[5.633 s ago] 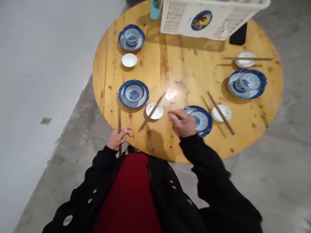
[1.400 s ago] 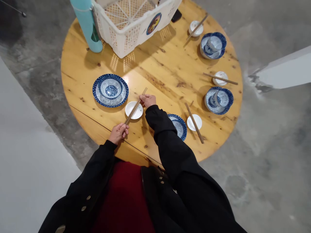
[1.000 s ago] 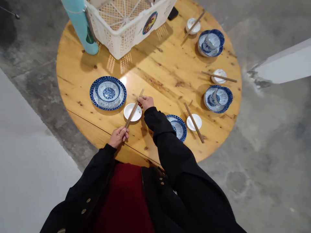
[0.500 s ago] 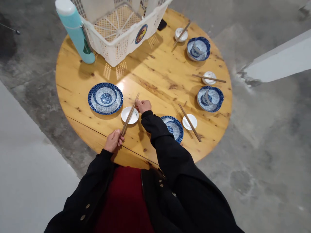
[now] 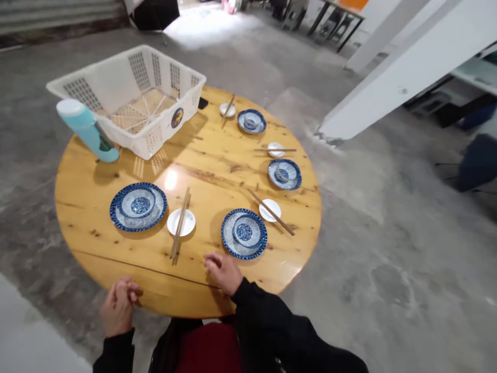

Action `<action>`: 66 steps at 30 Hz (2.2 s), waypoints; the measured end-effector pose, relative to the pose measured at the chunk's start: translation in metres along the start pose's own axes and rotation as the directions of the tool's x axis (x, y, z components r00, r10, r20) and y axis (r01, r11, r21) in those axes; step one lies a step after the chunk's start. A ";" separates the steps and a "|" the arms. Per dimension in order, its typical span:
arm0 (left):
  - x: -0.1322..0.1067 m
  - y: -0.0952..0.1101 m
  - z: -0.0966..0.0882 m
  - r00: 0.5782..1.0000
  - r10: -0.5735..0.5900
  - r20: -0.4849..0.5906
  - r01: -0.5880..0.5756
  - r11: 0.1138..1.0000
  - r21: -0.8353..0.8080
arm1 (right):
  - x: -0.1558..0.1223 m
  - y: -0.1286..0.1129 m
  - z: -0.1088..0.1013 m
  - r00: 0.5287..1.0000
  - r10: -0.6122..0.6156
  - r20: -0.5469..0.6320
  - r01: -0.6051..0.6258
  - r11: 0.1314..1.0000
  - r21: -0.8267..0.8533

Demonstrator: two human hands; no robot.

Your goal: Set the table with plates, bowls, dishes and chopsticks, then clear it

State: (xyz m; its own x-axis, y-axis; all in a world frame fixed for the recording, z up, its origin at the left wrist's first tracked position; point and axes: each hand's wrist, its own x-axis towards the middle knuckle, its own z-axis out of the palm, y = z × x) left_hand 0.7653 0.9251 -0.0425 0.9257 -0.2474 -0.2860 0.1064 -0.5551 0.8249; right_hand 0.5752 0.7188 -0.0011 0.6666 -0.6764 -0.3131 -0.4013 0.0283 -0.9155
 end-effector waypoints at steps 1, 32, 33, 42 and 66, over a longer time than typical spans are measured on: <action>-0.003 0.005 0.002 1.000 0.015 -0.021 -0.015 1.000 0.006 | -0.015 0.011 0.000 0.999 0.023 0.027 -0.023 1.000 -0.001; -0.312 0.111 0.279 0.785 0.492 0.376 -0.558 0.826 0.083 | -0.284 0.272 -0.331 0.794 0.501 -0.345 -0.380 0.852 0.361; -0.289 0.118 0.273 0.824 0.516 0.233 -0.555 0.818 0.152 | -0.279 0.271 -0.340 0.805 0.481 -0.347 -0.384 0.869 0.314; -0.108 0.139 0.188 0.832 0.403 -0.382 -0.151 0.825 0.544 | -0.245 0.273 -0.413 0.801 0.524 -0.289 -0.525 0.847 0.080; -0.027 0.128 0.205 0.949 -0.034 -0.313 0.228 0.760 0.608 | -0.090 0.228 -0.477 0.957 0.287 -0.041 -0.288 0.921 -0.263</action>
State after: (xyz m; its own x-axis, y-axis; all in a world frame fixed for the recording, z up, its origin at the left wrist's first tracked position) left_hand 0.6799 0.6978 -0.0291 0.9886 0.0329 -0.1468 0.0714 -0.9615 0.2655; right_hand 0.1241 0.4354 -0.0616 0.4969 -0.6693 -0.5524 -0.7268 0.0269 -0.6863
